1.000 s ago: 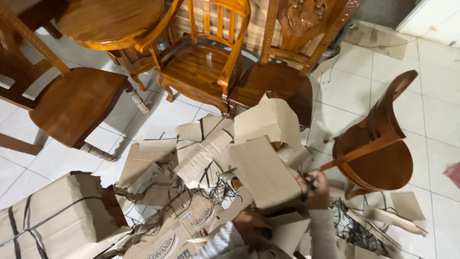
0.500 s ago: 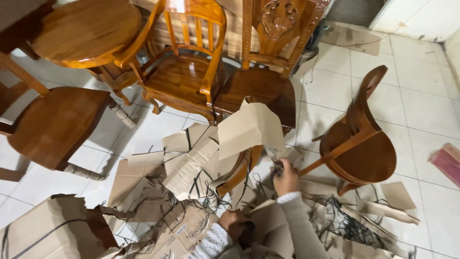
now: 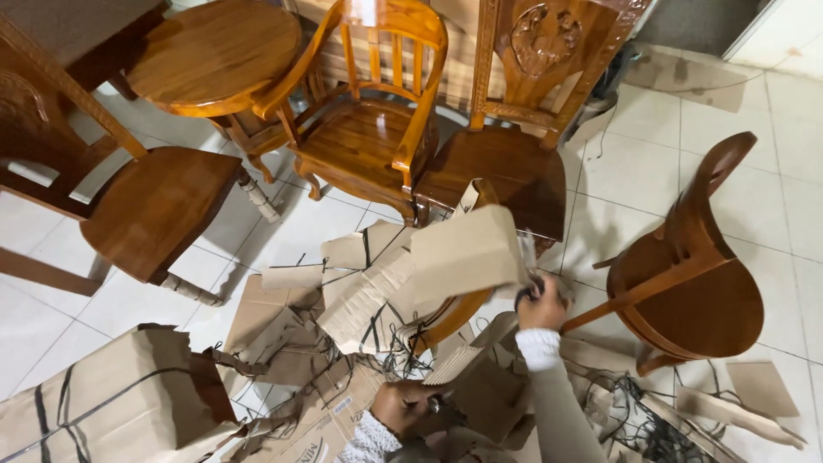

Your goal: The person is sitting on the floor using scissors to cut through cardboard sheets and black string or wire in a workshop.

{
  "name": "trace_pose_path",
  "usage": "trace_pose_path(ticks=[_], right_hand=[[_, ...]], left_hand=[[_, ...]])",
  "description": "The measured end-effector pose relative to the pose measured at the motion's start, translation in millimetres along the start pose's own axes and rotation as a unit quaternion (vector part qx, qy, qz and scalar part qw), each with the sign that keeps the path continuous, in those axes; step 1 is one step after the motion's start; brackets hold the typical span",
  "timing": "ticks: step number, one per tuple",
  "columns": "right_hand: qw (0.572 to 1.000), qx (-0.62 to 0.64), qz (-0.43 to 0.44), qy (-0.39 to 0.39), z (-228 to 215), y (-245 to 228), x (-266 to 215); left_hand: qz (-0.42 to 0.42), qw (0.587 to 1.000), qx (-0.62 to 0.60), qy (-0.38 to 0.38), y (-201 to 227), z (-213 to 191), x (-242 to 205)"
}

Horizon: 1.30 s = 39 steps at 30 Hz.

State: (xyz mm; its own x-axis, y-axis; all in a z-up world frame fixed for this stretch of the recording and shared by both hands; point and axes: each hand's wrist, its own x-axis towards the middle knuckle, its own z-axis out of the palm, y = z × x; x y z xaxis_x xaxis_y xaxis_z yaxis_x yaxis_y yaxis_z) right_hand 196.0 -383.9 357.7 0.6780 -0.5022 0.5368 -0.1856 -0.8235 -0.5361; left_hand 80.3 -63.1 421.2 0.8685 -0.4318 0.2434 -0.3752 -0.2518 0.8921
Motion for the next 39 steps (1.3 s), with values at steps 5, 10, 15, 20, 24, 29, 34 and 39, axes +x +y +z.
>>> trace_pose_path(ticks=[5, 10, 15, 20, 24, 29, 34, 39], right_hand=[[0.990, -0.075, 0.121, 0.023, -53.3, 69.0, -56.8], [0.953, -0.104, 0.282, -0.045, -104.9, 91.0, -82.2], [0.953, -0.092, 0.281, -0.069, -105.1, 116.0, -78.5], [0.899, 0.421, 0.108, -0.055, -121.6, 52.7, -35.4], [0.883, 0.404, 0.182, -0.155, -172.2, -37.1, 14.6], [0.911, 0.372, 0.084, -0.158, -171.3, -35.2, 46.4], [0.939, 0.266, 0.077, -0.206, -204.2, -22.4, 79.1], [0.979, 0.198, 0.041, 0.021, -215.9, -9.7, 83.3]], left_hand=[[0.032, 0.992, 0.068, -0.101, -24.9, -0.2, 13.1], [0.187, 0.981, -0.010, -0.055, 42.9, -21.4, 27.8], [0.111, 0.993, 0.006, -0.036, 65.7, -32.2, 34.5], [0.148, 0.989, 0.022, -0.009, 82.7, -45.8, 48.5], [0.188, 0.982, 0.012, 0.019, 99.5, -53.9, 55.7], [0.244, 0.968, 0.023, 0.051, 111.4, -61.4, 64.0], [0.317, 0.945, 0.032, 0.073, 96.8, -50.3, 86.1], [0.363, 0.926, 0.066, 0.082, 78.2, -39.1, 138.0]])
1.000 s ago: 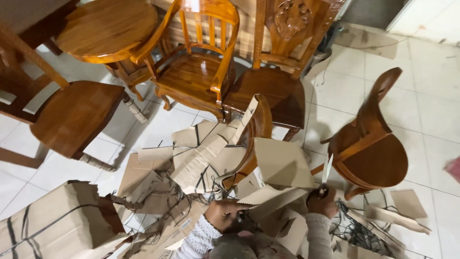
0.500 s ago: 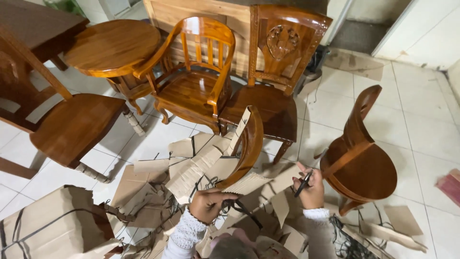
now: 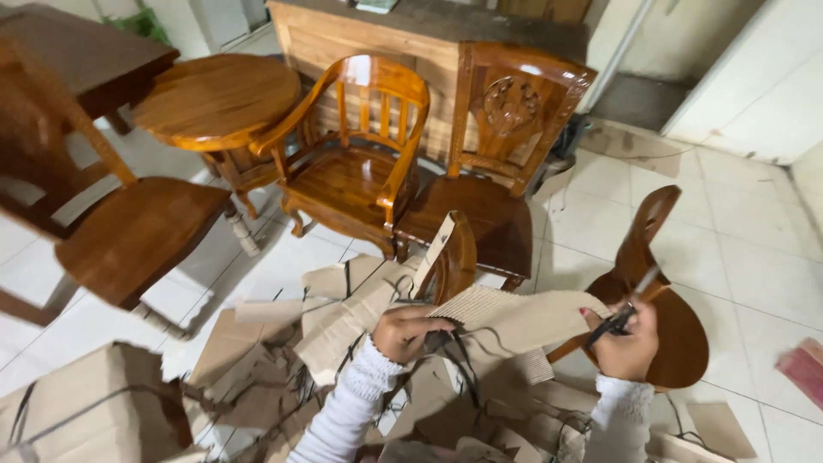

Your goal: The person is sitting on the floor using scissors to cut through cardboard sheets and black string or wire in a workshop.

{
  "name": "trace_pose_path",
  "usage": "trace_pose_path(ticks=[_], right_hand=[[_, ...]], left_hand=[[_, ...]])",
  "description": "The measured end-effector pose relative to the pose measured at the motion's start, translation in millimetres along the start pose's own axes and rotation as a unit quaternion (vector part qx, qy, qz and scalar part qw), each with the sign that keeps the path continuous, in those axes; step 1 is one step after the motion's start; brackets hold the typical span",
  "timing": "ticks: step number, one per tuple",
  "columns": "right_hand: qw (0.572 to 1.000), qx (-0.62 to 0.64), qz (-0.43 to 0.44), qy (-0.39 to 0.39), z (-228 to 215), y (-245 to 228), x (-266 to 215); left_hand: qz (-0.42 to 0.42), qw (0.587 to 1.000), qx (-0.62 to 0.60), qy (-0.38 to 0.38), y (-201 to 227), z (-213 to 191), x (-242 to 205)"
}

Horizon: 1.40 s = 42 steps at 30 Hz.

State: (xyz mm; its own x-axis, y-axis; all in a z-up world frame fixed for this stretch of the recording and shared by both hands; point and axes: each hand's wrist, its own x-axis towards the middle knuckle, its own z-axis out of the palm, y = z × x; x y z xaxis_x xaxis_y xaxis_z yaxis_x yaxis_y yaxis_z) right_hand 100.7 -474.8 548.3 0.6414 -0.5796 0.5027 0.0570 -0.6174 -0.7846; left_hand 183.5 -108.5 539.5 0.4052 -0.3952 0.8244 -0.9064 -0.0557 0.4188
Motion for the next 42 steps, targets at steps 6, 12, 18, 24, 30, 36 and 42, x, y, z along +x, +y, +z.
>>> trace_pose_path(ticks=[6, 12, 18, 24, 30, 36, 42], right_hand=[[0.994, -0.023, 0.017, 0.110, -15.2, -29.5, 6.7], [0.956, -0.104, -0.212, 0.172, -46.4, -19.1, 44.2], [0.921, -0.141, -0.274, 0.239, -53.8, -46.3, 77.0], [0.910, 0.306, -0.252, 0.119, 27.4, 74.9, 51.9], [0.922, 0.385, 0.038, 0.008, 128.7, 95.6, -145.4], [0.977, -0.199, -0.072, -0.032, 130.1, 82.6, -181.1], [0.975, -0.223, -0.008, -0.019, 139.9, 70.4, -175.9]], left_hand=[[-0.010, 1.000, -0.016, 0.011, -35.0, 15.6, 42.3], [0.032, 0.993, -0.110, 0.032, -27.3, 7.6, 100.4], [0.061, 0.984, -0.159, 0.048, -17.6, -2.7, 143.5], [0.124, 0.989, -0.047, 0.063, -73.9, -32.2, 95.6], [-0.180, 0.978, 0.097, -0.047, -153.8, -49.2, -101.8], [-0.324, 0.932, 0.019, -0.161, -119.6, -58.6, -205.2], [-0.522, 0.785, -0.180, -0.281, 13.2, -81.0, -100.4]])
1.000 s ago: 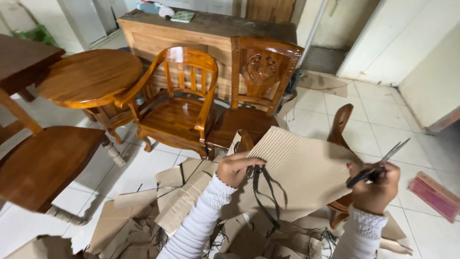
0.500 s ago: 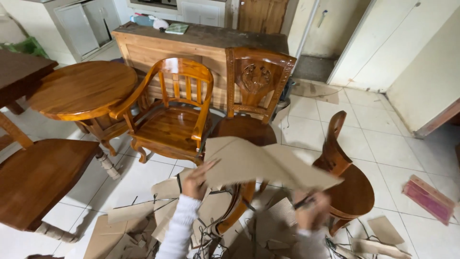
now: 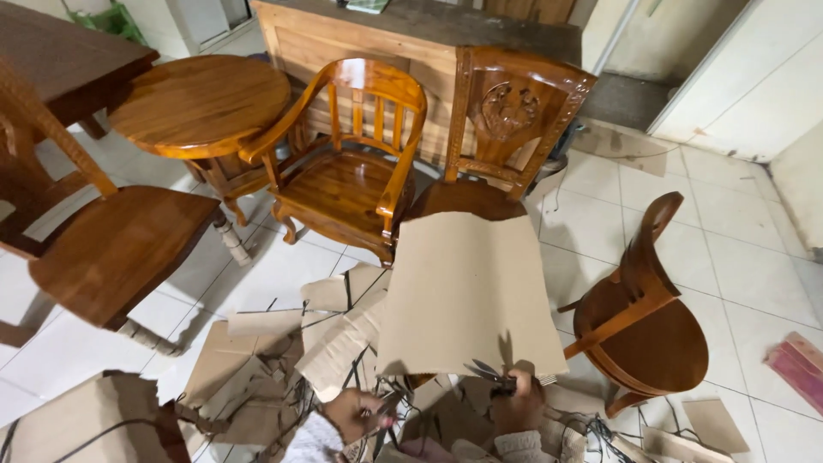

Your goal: The person is sitting on the floor using scissors to cut through cardboard sheets and black string or wire in a workshop.

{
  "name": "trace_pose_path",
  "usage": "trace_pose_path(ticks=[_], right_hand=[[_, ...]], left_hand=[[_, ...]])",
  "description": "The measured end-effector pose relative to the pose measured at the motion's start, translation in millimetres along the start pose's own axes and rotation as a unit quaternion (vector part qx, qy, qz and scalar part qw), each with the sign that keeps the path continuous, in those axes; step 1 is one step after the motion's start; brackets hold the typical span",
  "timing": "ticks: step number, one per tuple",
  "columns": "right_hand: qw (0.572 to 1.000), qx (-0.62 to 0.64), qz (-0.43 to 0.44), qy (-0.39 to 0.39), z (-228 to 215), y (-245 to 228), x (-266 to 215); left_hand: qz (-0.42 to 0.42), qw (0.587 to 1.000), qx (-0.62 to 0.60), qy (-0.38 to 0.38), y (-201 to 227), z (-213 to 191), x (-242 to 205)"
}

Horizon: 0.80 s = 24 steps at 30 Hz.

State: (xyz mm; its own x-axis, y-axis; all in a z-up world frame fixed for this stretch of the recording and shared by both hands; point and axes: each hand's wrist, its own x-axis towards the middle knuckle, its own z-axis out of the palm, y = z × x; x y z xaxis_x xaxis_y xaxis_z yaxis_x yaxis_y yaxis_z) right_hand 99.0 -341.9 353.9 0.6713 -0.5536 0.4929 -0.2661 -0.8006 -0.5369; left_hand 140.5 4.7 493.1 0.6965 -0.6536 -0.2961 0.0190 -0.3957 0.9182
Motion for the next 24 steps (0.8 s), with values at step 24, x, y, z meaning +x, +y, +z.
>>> trace_pose_path(ticks=[24], right_hand=[[0.891, 0.287, 0.241, -0.257, 62.7, -7.5, 63.6]], left_hand=[[0.221, 0.964, 0.039, 0.140, -104.0, 54.1, 175.3]])
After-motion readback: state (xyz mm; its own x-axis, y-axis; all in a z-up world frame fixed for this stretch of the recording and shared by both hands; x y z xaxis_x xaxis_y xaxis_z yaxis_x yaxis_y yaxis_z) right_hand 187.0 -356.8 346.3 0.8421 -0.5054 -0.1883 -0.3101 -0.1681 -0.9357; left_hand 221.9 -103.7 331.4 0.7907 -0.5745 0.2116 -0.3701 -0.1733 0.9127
